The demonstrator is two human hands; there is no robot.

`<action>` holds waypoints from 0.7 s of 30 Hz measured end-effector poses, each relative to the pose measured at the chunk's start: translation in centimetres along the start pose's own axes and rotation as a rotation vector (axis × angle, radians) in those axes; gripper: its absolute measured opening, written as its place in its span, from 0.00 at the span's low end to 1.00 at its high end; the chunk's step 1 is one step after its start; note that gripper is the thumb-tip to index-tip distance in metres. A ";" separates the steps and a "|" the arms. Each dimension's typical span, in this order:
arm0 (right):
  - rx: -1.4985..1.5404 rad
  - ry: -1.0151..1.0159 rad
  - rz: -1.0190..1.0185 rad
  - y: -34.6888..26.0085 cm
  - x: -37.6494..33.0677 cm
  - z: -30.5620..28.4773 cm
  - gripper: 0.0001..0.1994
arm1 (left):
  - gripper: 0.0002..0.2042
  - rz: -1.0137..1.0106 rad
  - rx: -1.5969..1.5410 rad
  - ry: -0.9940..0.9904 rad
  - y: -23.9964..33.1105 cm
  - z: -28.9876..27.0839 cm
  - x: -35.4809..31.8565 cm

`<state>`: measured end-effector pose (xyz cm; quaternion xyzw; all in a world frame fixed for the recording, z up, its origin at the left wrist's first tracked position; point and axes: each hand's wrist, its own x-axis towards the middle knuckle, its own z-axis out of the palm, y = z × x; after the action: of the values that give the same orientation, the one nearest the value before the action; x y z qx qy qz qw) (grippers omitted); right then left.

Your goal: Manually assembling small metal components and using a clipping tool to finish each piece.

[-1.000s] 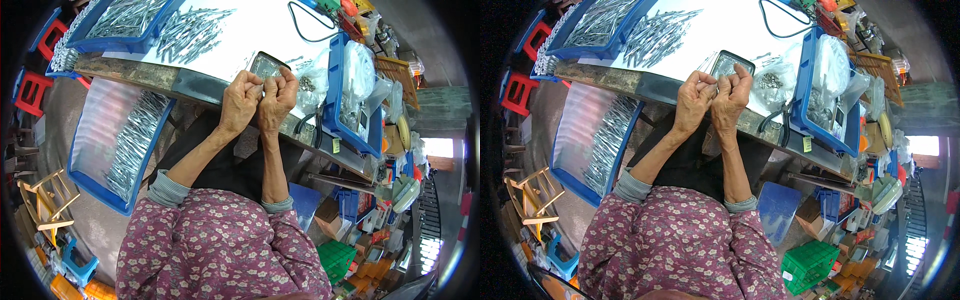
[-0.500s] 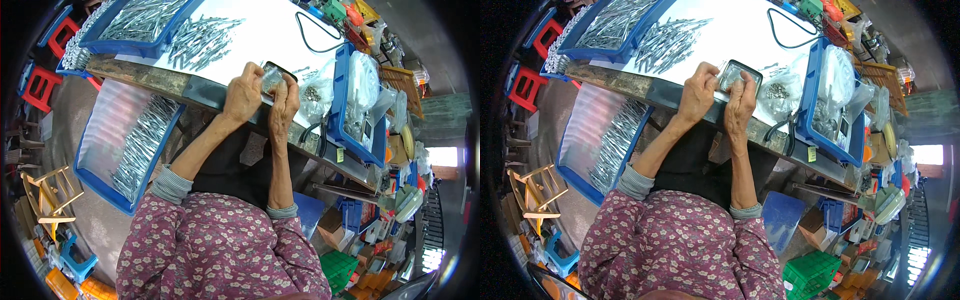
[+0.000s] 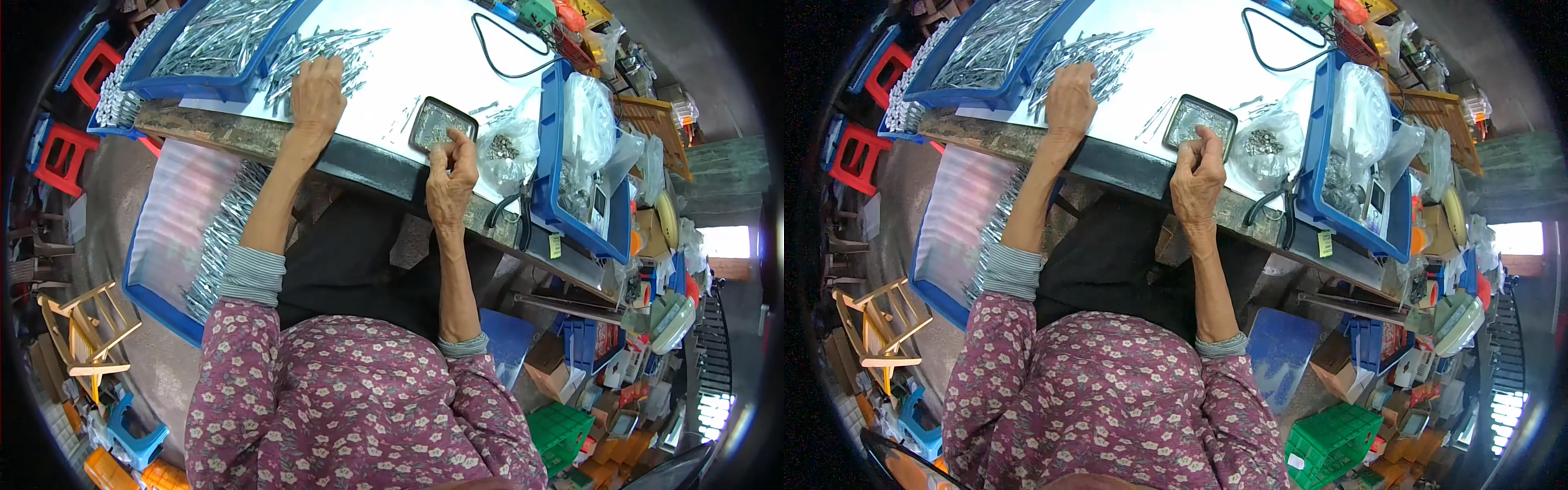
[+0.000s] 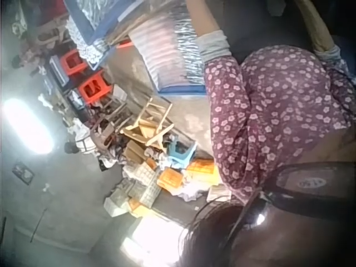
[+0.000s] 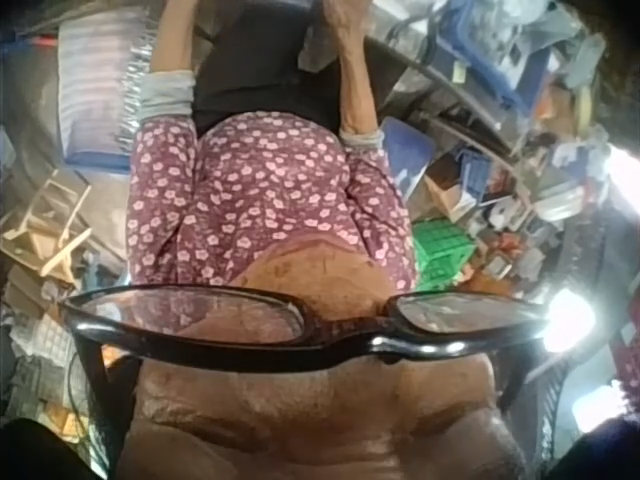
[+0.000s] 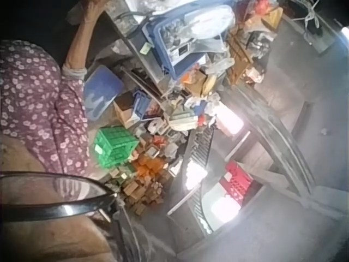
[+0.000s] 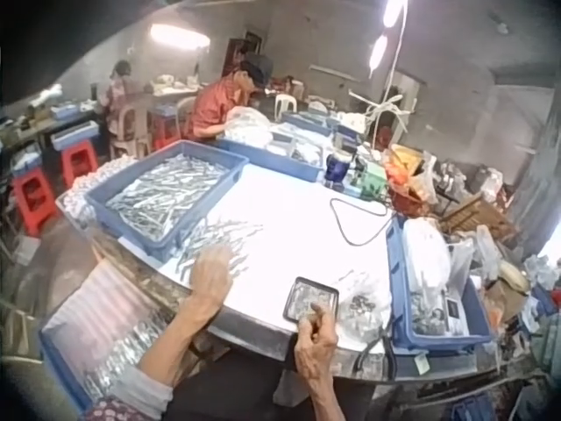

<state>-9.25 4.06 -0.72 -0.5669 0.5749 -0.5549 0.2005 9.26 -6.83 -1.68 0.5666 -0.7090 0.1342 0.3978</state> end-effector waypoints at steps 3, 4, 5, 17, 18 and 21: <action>0.000 0.009 -0.021 0.2 0.0 0.0 0.13 | 0.06 0.039 -0.050 -0.007 1.6 0.2 -0.1; -0.003 0.010 -0.020 0.3 0.0 0.0 0.13 | 0.06 0.029 -0.157 -0.049 2.2 0.5 -0.2; -0.015 0.025 -0.040 0.3 0.0 0.0 0.13 | 0.05 -0.011 -0.274 -0.120 3.1 0.7 -0.3; -0.090 0.062 -0.051 1.1 2.4 -2.2 0.08 | 0.07 -0.116 -0.409 -0.428 7.2 2.5 -1.1; -0.182 0.018 -0.073 1.4 2.9 -2.4 0.08 | 0.07 -0.078 -0.358 -0.405 7.3 2.5 -1.2; -0.342 -0.073 -0.084 1.9 4.1 -2.1 0.06 | 0.07 -0.031 -0.294 -0.354 7.7 2.2 -1.2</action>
<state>-12.95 0.87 -0.10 -0.6361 0.6290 -0.4360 0.0986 1.39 -4.96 -1.94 0.5281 -0.7709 -0.0781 0.3474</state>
